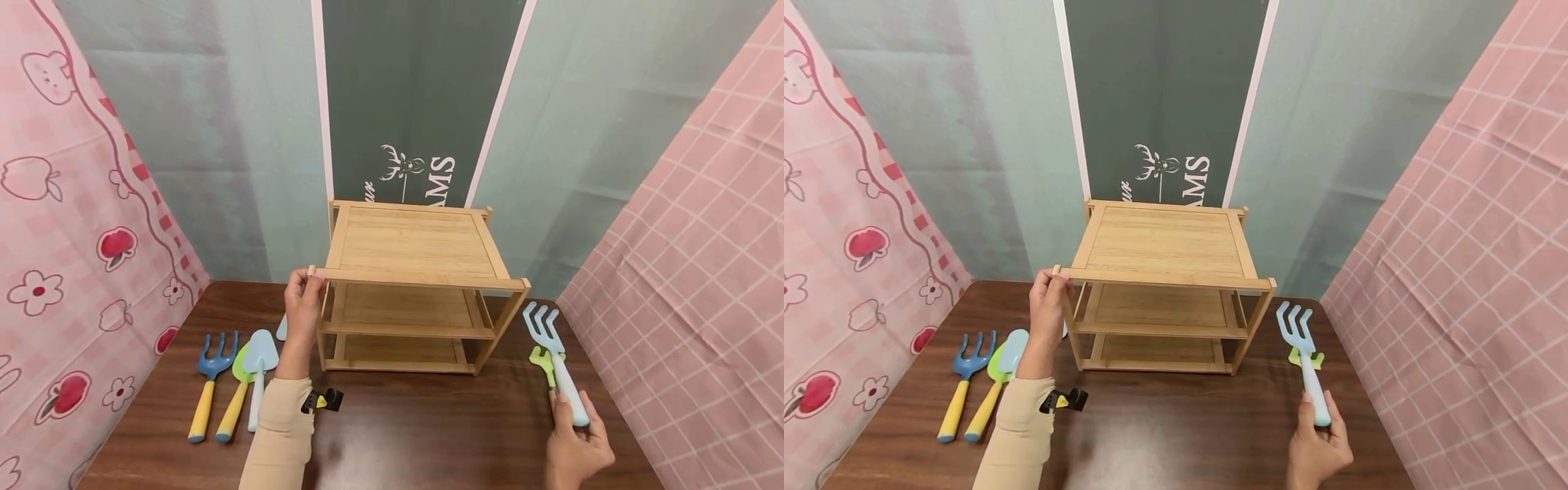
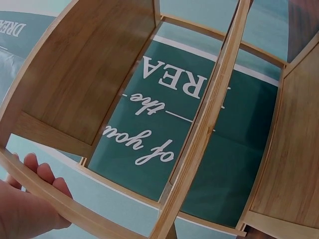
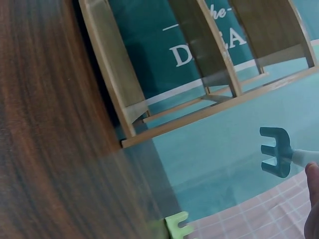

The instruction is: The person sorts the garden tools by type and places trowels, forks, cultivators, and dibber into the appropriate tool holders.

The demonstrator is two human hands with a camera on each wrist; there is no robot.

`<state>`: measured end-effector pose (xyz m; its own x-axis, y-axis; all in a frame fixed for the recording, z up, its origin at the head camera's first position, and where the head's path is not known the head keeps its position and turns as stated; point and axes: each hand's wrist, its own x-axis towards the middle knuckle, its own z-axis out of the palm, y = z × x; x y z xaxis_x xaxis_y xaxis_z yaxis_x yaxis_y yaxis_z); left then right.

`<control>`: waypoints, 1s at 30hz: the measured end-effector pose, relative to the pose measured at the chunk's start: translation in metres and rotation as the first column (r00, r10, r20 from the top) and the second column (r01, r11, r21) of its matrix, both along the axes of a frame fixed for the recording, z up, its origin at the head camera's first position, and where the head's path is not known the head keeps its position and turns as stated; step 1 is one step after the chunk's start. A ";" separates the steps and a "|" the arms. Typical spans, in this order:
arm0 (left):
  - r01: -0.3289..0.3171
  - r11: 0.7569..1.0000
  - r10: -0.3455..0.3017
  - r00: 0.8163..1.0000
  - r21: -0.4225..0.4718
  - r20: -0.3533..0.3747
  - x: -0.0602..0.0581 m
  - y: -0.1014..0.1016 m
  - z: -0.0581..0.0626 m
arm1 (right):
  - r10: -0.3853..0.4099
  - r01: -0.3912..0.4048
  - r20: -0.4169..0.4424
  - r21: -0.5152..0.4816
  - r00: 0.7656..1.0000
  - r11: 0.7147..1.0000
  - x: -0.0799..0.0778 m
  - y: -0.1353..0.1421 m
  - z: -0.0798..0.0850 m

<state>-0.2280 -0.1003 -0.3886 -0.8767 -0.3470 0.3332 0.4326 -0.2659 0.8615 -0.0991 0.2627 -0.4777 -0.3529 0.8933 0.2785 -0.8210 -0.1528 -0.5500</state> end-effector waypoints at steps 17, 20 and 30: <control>0.019 1.000 -0.019 1.000 0.010 -0.015 -0.001 -0.001 0.000 | -0.205 0.172 0.092 0.281 0.974 0.944 -0.011 0.000 0.030; 0.023 1.000 -0.023 0.999 0.002 -0.026 -0.001 -0.001 0.001 | -0.160 0.148 0.030 0.247 0.987 0.958 -0.014 -0.002 0.037; 0.046 0.999 -0.045 0.998 0.015 -0.042 -0.001 0.000 0.002 | -0.052 0.071 -0.120 0.165 0.991 0.984 -0.024 -0.003 0.053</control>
<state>-0.2292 -0.1003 -0.3861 -0.8771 -0.3125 0.3649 0.4555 -0.2996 0.8383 -0.1235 0.2594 -0.4245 -0.2557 0.8490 0.4624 -0.8852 -0.0133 -0.4651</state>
